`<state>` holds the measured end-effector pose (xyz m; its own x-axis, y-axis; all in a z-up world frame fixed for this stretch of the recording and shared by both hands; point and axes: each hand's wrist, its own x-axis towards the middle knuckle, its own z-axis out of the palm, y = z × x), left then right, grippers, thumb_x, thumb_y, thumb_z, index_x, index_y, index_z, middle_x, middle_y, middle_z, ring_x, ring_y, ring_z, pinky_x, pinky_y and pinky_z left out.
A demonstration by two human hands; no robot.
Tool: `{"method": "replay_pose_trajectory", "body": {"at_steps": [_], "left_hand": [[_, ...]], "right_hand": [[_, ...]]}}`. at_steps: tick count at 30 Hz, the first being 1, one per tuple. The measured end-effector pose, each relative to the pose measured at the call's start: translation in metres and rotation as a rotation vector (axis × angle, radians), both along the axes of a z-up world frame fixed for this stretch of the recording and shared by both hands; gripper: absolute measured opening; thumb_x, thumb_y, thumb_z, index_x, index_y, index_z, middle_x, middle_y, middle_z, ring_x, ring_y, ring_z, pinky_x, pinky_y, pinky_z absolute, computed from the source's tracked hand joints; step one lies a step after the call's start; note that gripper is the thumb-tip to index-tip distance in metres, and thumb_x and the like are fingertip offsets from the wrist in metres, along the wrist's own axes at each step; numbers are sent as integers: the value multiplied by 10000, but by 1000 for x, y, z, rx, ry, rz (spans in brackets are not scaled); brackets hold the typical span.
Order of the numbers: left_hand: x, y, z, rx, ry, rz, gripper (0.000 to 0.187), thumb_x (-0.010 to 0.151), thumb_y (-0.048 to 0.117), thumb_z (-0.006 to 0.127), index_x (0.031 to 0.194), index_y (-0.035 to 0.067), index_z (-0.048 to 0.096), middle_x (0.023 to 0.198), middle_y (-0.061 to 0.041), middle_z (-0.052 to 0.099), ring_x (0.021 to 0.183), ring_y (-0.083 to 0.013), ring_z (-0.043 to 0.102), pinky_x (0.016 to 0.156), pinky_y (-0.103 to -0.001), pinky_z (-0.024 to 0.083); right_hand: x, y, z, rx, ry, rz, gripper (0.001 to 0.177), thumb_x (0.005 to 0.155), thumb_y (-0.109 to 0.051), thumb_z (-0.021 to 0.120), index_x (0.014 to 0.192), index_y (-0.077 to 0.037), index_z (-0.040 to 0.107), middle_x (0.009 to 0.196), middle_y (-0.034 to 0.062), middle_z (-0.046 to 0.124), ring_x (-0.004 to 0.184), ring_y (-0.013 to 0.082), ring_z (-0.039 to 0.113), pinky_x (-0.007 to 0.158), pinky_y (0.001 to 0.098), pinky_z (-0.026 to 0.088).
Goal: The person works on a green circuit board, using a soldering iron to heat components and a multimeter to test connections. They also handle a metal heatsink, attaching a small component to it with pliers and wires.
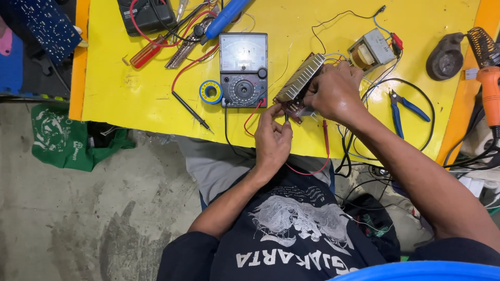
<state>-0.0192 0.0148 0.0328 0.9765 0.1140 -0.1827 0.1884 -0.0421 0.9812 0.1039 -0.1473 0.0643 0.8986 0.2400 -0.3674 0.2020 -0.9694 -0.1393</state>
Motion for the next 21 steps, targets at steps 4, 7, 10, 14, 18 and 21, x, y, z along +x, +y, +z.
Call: {"method": "replay_pose_trajectory", "body": {"at_steps": [4,7,10,14,18,21], "left_hand": [[-1,-8,-10,73,-114,39,434,948,20,580,1358,-80,479,1137,-235,573,714,-276,699,622,-358,578],[-3,-10,-19,158,-186,68,324,986,81,628,1291,-13,575,1074,-143,578,724,-229,675,589,-296,560],[0,-8,-14,297,-297,103,192,993,131,669,1177,78,660,1013,-12,520,822,-208,688,634,-266,585],[11,-10,-11,-211,-103,52,145,989,102,687,1098,14,721,783,-83,623,544,-125,625,481,-236,495],[17,-20,-11,-522,58,31,180,991,91,693,1109,-45,706,774,-150,664,428,-109,594,418,-241,474],[19,-25,-19,-525,42,52,162,988,76,689,1076,-60,692,762,-140,641,424,-107,594,402,-232,459]], "right_hand": [[2,-5,-3,-6,-2,-18,216,786,-390,832,845,-183,818,913,86,642,1015,330,541,913,542,300],[2,-11,7,68,-1,7,273,778,-450,835,848,-186,818,867,86,694,971,352,621,883,530,356],[-7,-25,7,300,-24,7,288,861,-396,826,917,-116,795,919,110,669,996,340,626,946,543,323],[-15,-41,-14,496,-92,55,160,924,-335,779,965,-183,751,1180,79,636,1214,305,529,1056,541,219],[-23,-22,26,515,-50,63,177,893,-336,800,967,-180,761,1201,75,628,1235,304,485,1100,581,182],[-21,-24,24,556,-16,72,160,897,-317,798,953,-174,754,1173,70,634,1219,292,493,1095,564,177]]}}
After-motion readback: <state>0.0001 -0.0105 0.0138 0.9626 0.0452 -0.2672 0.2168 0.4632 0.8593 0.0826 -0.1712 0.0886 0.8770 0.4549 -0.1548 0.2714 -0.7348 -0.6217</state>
